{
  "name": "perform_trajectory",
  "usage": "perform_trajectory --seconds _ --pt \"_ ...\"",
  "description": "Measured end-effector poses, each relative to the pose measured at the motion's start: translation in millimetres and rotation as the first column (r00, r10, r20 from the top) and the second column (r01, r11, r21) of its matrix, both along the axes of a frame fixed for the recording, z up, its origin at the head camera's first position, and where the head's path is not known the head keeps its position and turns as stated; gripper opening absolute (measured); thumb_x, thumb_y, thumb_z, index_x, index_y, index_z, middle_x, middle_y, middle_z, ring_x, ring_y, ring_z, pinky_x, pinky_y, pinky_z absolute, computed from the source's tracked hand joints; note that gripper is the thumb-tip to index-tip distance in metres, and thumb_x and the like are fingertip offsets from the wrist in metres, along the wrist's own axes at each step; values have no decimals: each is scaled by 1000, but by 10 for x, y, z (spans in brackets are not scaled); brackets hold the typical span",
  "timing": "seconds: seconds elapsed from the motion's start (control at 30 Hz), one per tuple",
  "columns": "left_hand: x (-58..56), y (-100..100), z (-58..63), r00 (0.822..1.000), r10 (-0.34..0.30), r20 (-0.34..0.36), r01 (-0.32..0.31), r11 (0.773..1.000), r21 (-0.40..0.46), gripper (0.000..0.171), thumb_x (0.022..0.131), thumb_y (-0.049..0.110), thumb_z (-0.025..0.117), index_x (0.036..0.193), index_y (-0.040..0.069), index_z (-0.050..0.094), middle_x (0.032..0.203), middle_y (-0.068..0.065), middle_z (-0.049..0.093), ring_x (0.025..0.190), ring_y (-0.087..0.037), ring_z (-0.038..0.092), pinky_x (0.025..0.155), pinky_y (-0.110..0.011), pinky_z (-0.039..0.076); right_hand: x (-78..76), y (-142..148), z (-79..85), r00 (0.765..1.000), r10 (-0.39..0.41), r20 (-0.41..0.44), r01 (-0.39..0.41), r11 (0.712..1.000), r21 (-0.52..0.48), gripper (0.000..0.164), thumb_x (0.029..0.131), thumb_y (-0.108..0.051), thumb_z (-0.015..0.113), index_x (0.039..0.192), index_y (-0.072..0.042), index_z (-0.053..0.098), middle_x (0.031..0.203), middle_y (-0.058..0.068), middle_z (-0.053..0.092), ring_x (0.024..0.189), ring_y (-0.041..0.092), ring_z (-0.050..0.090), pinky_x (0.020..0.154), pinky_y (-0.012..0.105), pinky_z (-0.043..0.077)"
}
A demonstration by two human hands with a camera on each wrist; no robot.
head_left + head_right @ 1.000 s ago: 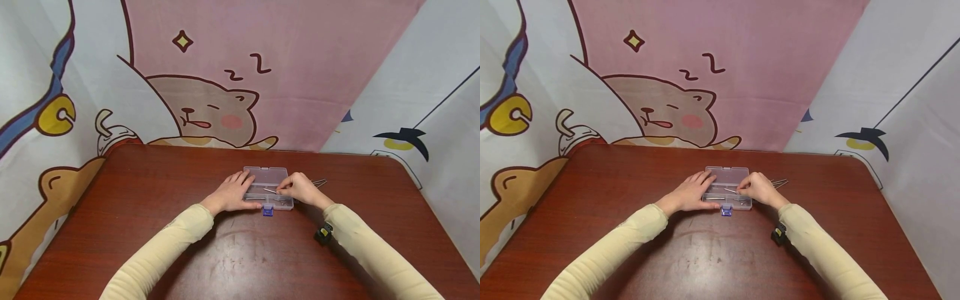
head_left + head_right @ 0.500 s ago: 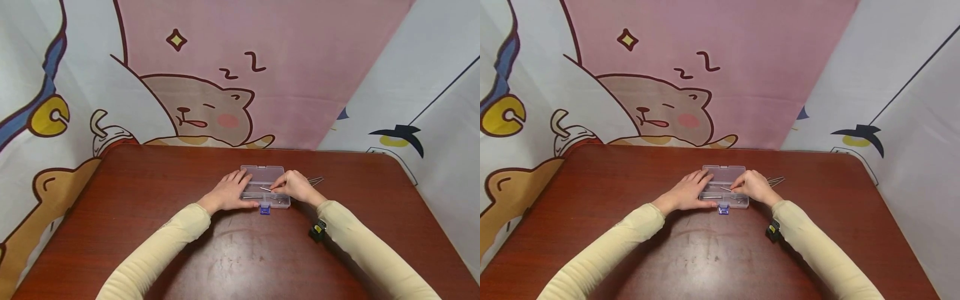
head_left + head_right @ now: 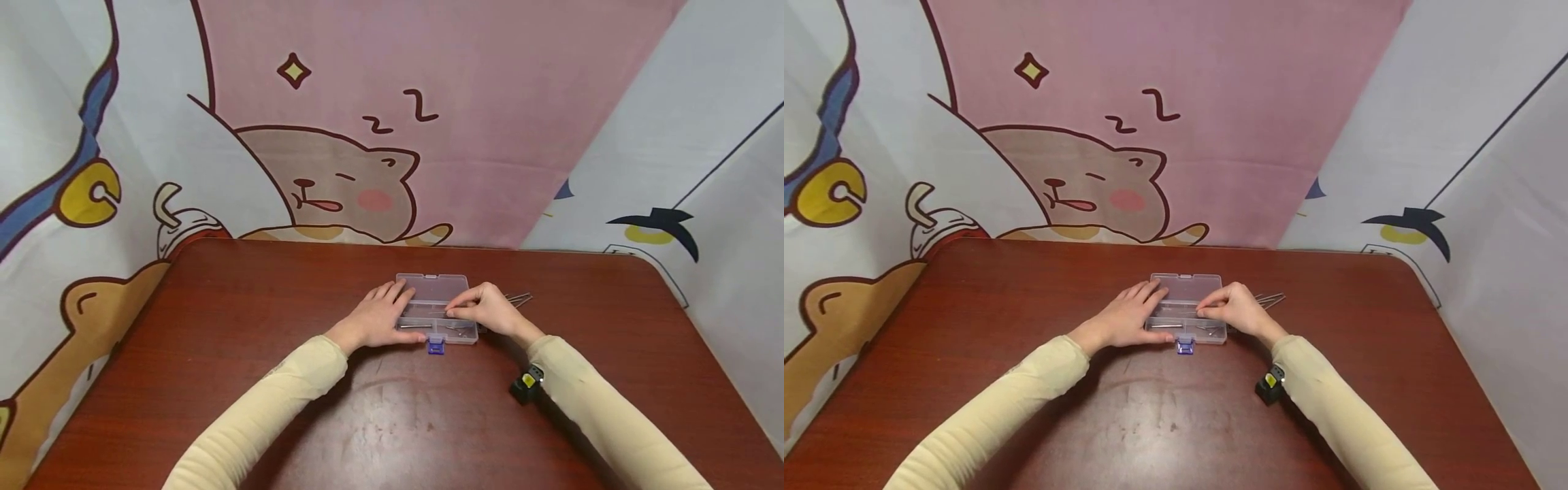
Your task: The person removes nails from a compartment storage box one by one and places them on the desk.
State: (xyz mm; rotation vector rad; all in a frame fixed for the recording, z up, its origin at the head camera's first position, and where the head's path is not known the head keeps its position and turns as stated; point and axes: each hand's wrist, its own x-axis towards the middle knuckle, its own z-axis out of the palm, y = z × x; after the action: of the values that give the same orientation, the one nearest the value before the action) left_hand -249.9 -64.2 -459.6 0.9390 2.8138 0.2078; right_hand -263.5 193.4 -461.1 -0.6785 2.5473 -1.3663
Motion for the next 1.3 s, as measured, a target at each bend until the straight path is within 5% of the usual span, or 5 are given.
perform_trajectory --seconds 0.57,0.97,1.3 --pt "11 20 1 1000 -1 -16 1 1000 -1 99 82 76 49 153 11 26 158 -14 18 142 -32 20 112 -46 20 -21 520 358 990 -87 -110 93 994 51 9 84 -12 76 89 -5 76 53 -5 39 50 5 34 43 23 29" --pt "15 8 -13 1000 4 -12 -4 1000 11 99 82 76 49 153 11 27 158 -15 19 142 -32 20 112 -46 20 -11 824 289 972 -100 -212 130 983 132 4 83 -11 76 87 -7 76 53 -8 36 50 2 32 44 25 27" --pt "17 -2 -11 1000 8 -18 -8 1000 3 98 83 76 48 153 11 27 158 -15 19 142 -32 20 112 -45 20 32 1002 129 985 -77 -151 108 972 208 4 84 -9 75 87 -10 76 53 -10 38 49 3 31 46 24 26"
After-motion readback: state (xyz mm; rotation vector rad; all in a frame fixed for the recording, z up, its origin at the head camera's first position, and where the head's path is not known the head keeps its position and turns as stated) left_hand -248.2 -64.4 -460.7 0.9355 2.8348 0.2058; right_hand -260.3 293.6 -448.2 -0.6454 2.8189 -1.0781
